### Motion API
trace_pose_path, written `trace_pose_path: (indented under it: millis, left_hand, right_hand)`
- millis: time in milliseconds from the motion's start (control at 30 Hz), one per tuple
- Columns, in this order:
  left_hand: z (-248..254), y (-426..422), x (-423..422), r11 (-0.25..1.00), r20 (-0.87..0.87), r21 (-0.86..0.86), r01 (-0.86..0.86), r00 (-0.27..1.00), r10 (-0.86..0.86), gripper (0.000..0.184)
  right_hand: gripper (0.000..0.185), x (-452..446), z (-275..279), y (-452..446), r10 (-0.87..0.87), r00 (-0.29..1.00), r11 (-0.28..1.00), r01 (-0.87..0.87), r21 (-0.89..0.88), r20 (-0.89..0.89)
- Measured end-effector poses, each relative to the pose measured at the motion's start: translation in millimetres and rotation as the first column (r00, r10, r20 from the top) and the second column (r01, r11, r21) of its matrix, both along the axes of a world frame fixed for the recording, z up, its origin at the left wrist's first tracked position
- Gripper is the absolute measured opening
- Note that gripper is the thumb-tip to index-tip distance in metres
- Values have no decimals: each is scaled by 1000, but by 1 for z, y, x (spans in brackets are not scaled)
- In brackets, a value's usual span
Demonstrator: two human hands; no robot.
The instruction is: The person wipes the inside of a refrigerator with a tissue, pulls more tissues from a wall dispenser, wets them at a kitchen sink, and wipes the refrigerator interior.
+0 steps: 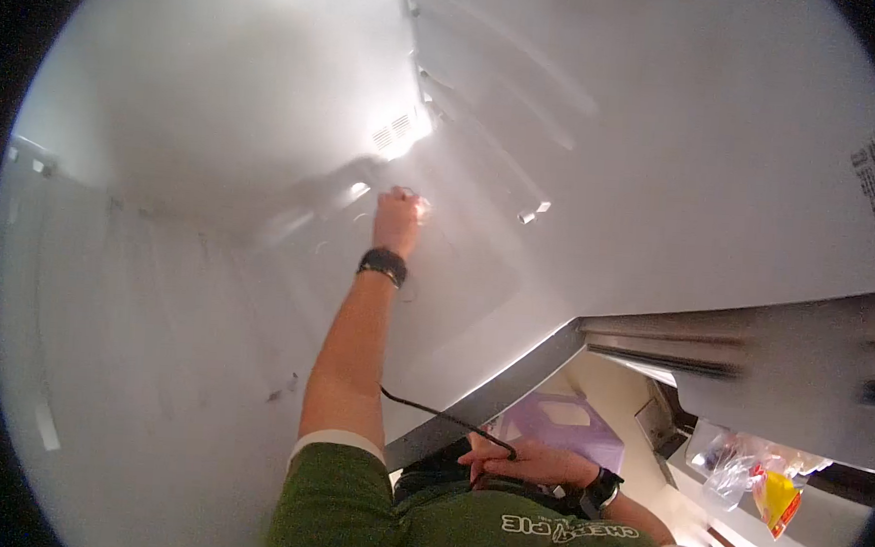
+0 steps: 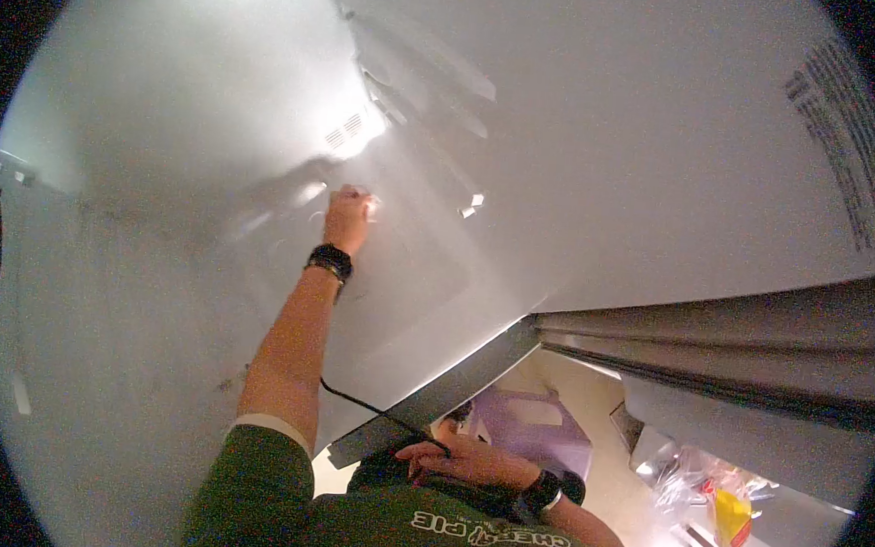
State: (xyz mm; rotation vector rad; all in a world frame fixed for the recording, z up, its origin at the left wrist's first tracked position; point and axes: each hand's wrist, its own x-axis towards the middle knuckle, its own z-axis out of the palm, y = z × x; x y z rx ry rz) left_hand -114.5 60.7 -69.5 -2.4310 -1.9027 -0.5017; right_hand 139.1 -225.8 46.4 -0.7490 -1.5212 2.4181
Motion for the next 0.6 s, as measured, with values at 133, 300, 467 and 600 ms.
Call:
trace_pose_path:
  millis: [133, 300, 467, 600]
  left_hand:
    - [0, -29, 31, 998, 73, 59, -19, 997, 14, 16]
    - [-4, -70, 57, 998, 142, 13, 67, 988, -68, 16]
    - [21, -111, 78, 980, 146, -147, 131, 983, -110, 15]
    - [40, -106, 66, 949, 129, -231, 213, 974, -187, 13]
  right_hand:
    - [40, -4, -1, 5, 54, 997, 995, -49, 89, -55]
    - [38, 0, 7, -3, -19, 998, 1000, 18, -23, -62]
    - [37, -1, 16, 4, 136, 990, 982, -141, 126, 46]
    - [38, -1, 13, 4, 126, 991, 961, -132, 241, 42]
